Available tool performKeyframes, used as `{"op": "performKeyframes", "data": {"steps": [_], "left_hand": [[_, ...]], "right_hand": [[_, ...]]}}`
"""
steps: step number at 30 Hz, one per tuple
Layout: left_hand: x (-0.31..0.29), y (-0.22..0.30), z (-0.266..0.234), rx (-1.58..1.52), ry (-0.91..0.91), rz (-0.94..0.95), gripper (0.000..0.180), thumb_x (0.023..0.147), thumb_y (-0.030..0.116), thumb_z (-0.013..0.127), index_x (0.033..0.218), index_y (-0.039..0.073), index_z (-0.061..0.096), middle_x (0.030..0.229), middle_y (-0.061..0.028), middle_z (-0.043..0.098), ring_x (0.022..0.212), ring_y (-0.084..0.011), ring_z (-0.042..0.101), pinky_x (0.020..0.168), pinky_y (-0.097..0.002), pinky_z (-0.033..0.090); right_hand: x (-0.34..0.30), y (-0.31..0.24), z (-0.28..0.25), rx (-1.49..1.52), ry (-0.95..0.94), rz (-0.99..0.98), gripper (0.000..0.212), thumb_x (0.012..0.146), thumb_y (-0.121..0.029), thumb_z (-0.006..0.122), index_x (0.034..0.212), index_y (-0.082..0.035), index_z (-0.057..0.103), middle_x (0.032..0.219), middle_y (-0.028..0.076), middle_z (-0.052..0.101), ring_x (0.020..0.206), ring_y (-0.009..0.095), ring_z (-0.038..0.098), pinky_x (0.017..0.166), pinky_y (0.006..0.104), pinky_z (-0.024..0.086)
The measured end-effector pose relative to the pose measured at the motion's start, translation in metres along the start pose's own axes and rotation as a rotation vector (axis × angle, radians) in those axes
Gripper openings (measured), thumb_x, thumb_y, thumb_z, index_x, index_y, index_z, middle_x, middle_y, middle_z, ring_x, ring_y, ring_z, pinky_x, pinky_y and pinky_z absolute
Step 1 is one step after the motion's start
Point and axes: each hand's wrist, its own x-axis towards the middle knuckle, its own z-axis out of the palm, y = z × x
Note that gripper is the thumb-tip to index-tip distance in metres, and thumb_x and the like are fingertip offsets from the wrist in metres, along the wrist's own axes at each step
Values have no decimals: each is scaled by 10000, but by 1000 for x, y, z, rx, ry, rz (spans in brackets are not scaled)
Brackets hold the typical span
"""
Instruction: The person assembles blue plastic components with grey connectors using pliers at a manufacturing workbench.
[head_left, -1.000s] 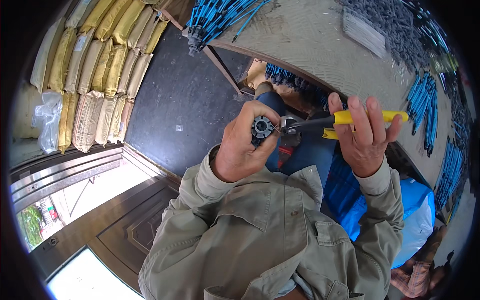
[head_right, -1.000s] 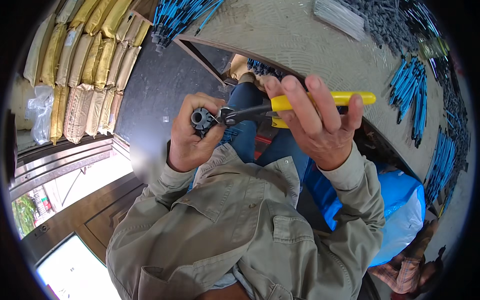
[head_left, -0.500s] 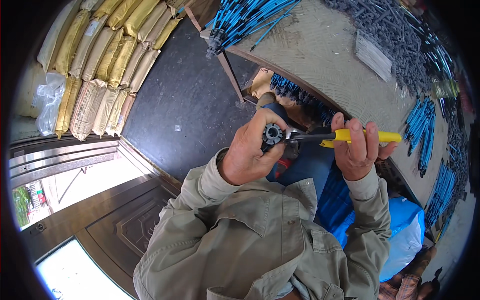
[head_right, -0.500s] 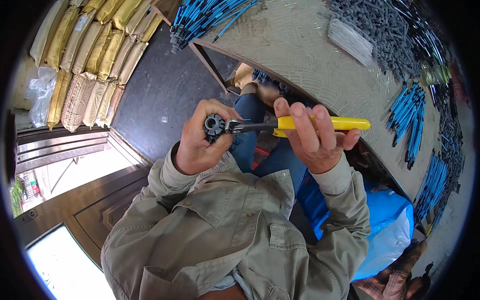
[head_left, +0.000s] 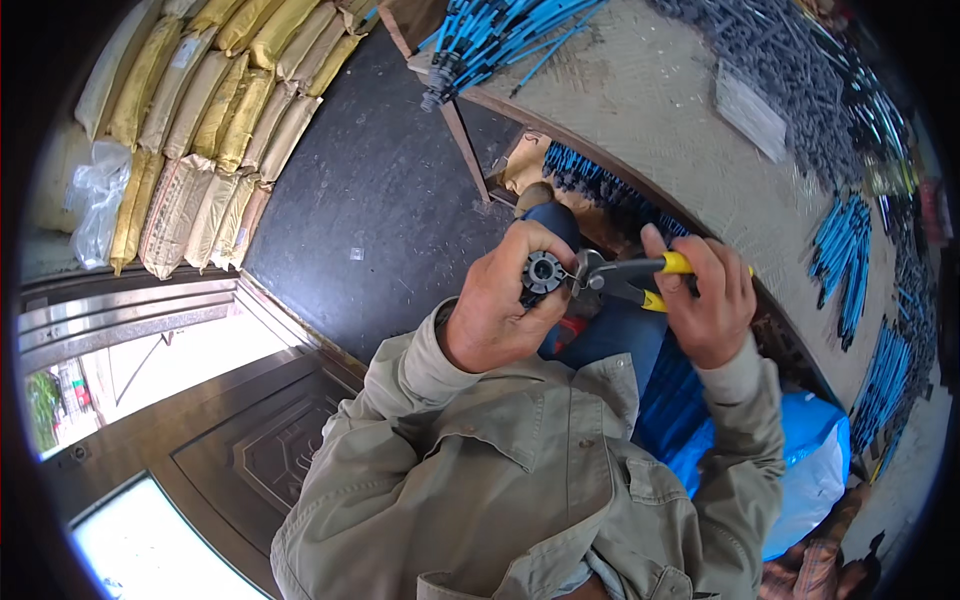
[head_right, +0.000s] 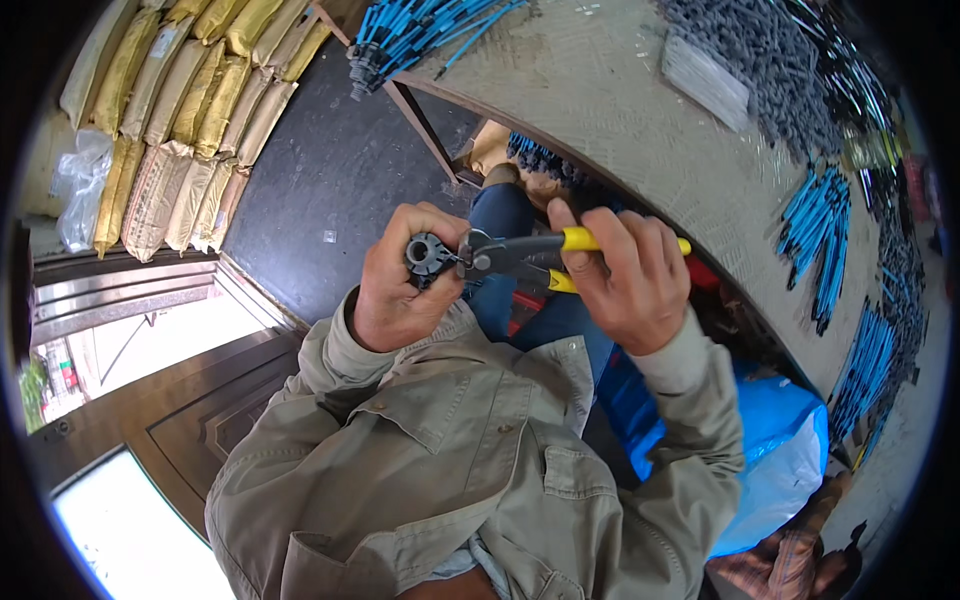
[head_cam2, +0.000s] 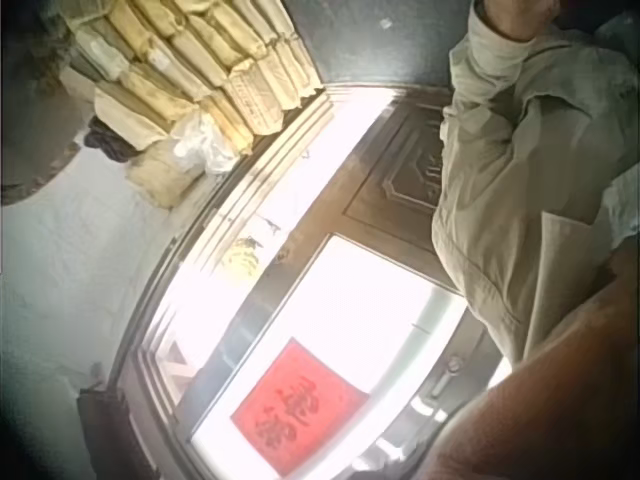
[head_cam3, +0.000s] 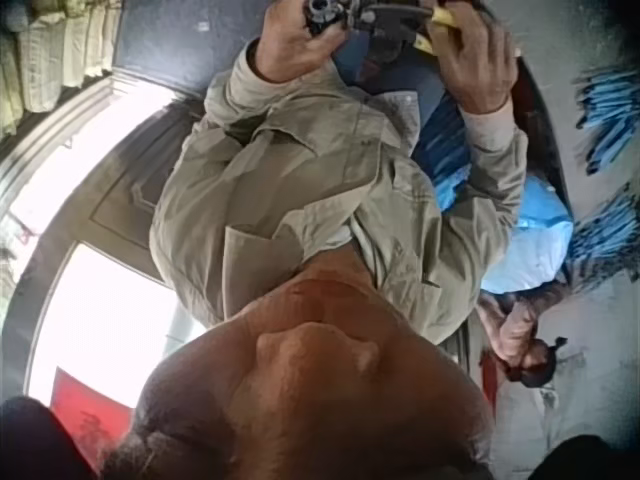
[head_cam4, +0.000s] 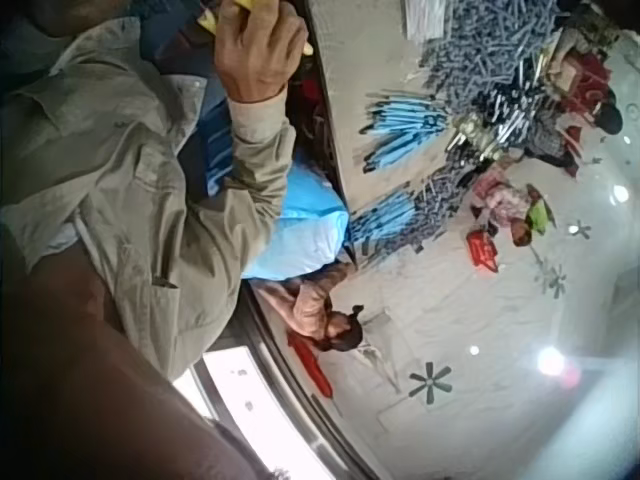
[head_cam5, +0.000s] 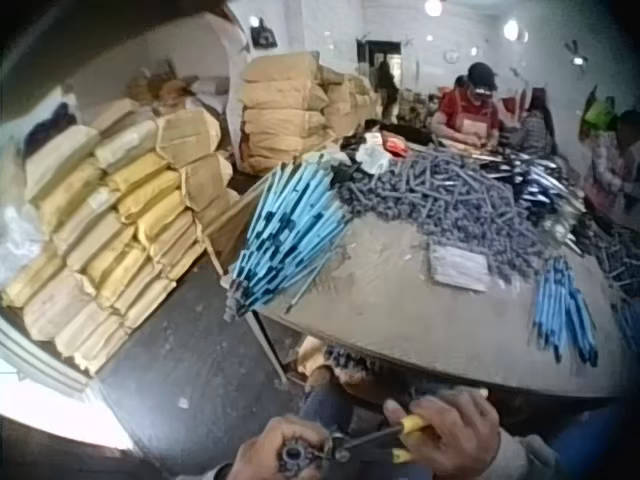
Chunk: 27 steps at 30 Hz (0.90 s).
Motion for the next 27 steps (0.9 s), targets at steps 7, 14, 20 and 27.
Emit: {"op": "performKeyframes", "data": {"steps": [7, 14, 20, 27], "left_hand": [[9, 7, -6, -94, -307, -5, 350, 670, -30, 691, 994, -22, 560, 896, -110, 598, 803, -188, 580, 727, -295, 436], [13, -6, -4, -186, -465, 207, 607, 489, 293, 819, 969, -23, 625, 878, -106, 645, 770, -220, 582, 696, -334, 406], [15, -7, -8, -184, -381, 156, 559, 526, 267, 818, 991, 23, 623, 827, -48, 623, 718, -184, 561, 676, -305, 371], [23, -10, -10, -240, -585, 214, 601, 496, 315, 818, 947, -35, 631, 873, -91, 643, 744, -213, 564, 690, -333, 395]], "right_hand": [[-2, 53, -33, 1156, -1045, 3, 533, 655, -311, 768, 1008, 6, 525, 923, 131, 582, 668, 269, 584, 590, 346, 475], [-14, 30, -32, 2121, -1293, 774, 523, 789, -318, 667, 1149, 0, 461, 885, 166, 604, 656, 263, 632, 570, 316, 501], [-15, 11, -55, 833, -654, 89, 557, 802, -250, 658, 1228, -6, 396, 925, 169, 605, 680, 255, 641, 587, 312, 511], [-22, 28, -43, 2415, -1428, 1099, 619, 735, -178, 700, 1253, -29, 397, 1019, 172, 582, 748, 268, 603, 620, 340, 476]]}}
